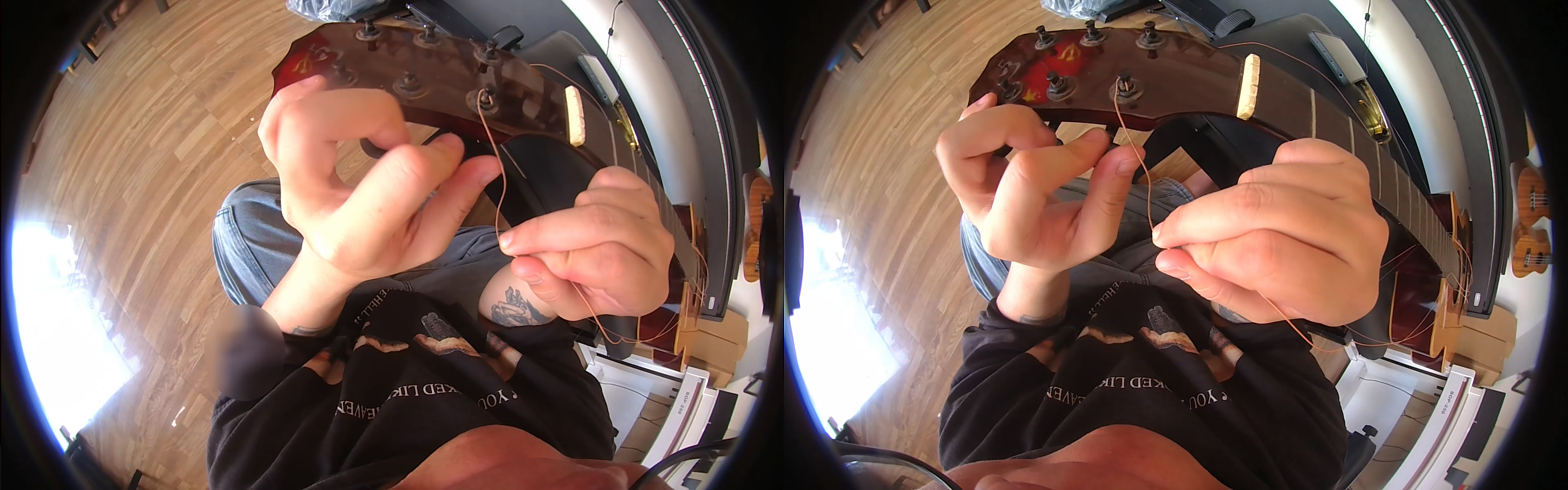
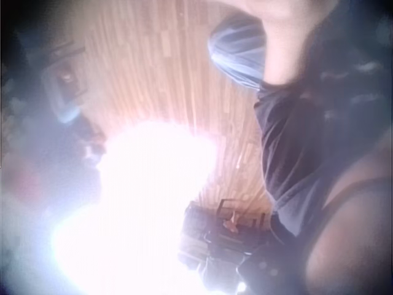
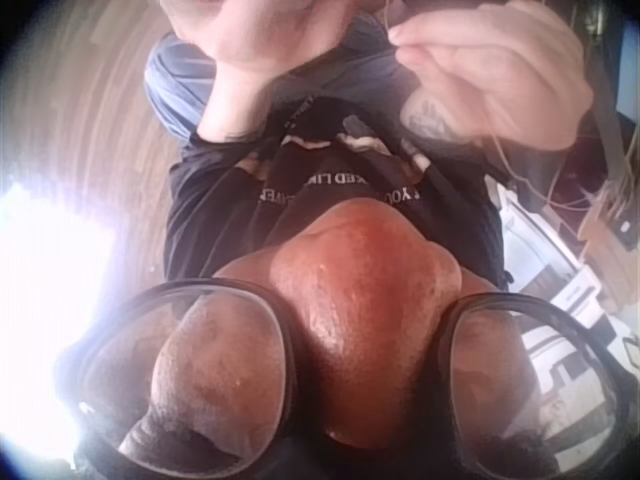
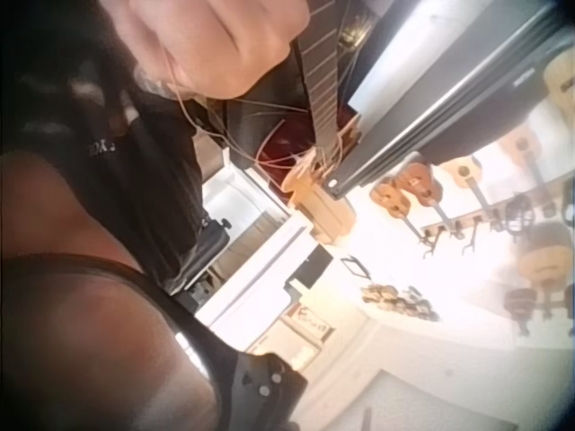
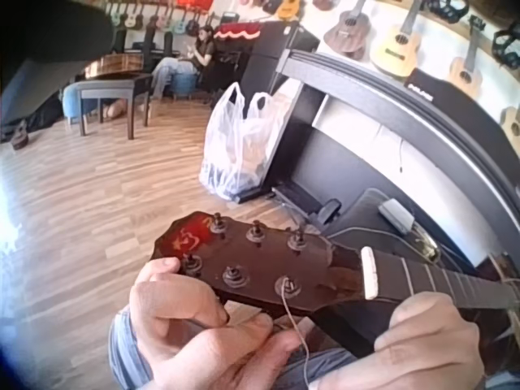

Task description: The person replaces a guitar string by winding it onto the tuning peg at the headstock, then threading it through the bridge and securing it with a string winder. The person handles the guitar and string winder throughout the process.

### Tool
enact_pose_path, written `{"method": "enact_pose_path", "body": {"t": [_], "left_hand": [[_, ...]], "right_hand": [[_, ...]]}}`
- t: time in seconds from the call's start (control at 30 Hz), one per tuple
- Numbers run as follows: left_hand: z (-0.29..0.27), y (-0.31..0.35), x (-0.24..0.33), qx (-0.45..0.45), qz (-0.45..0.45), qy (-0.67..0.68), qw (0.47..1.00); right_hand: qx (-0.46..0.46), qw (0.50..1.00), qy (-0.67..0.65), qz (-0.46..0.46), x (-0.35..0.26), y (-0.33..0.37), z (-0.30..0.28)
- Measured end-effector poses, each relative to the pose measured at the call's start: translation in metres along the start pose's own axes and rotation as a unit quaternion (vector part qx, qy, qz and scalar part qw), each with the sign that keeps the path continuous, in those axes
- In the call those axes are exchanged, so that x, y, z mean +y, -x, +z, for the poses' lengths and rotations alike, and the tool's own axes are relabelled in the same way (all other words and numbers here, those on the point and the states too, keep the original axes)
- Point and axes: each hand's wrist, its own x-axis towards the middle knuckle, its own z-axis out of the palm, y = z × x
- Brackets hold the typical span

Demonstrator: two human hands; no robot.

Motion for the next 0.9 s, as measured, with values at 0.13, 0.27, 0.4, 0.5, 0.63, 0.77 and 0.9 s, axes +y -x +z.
{"method": "enact_pose_path", "body": {"t": [0.13,0.27,0.4,0.5,0.63,0.77,0.9], "left_hand": [[0.004,0.002,0.002,0.003,-0.009,-0.031,0.999],[0.007,0.004,-0.002,0.018,0.022,-0.020,0.999],[0.010,0.009,-0.024,0.066,0.091,0.125,0.986],[-0.001,0.004,-0.026,-0.012,0.106,0.097,0.990],[-0.001,0.005,-0.023,-0.019,0.071,0.078,0.994],[-0.001,-0.002,0.004,-0.055,-0.019,-0.002,0.998],[0.004,-0.002,0.002,-0.017,-0.017,0.003,1.000]], "right_hand": [[0.003,1.000,-0.005,-0.006,0.002,0.000,0.001],[0.008,1.000,-0.008,-0.003,0.002,-0.001,0.002],[-0.001,1.000,-0.008,-0.001,0.001,0.000,-0.001],[0.002,1.000,-0.002,0.001,0.000,0.000,-0.001],[0.002,1.000,0.002,0.002,-0.001,-0.001,-0.002],[-0.025,1.000,0.003,0.005,-0.001,-0.002,-0.006],[-0.033,0.999,-0.001,0.006,-0.001,-0.001,-0.008]]}}
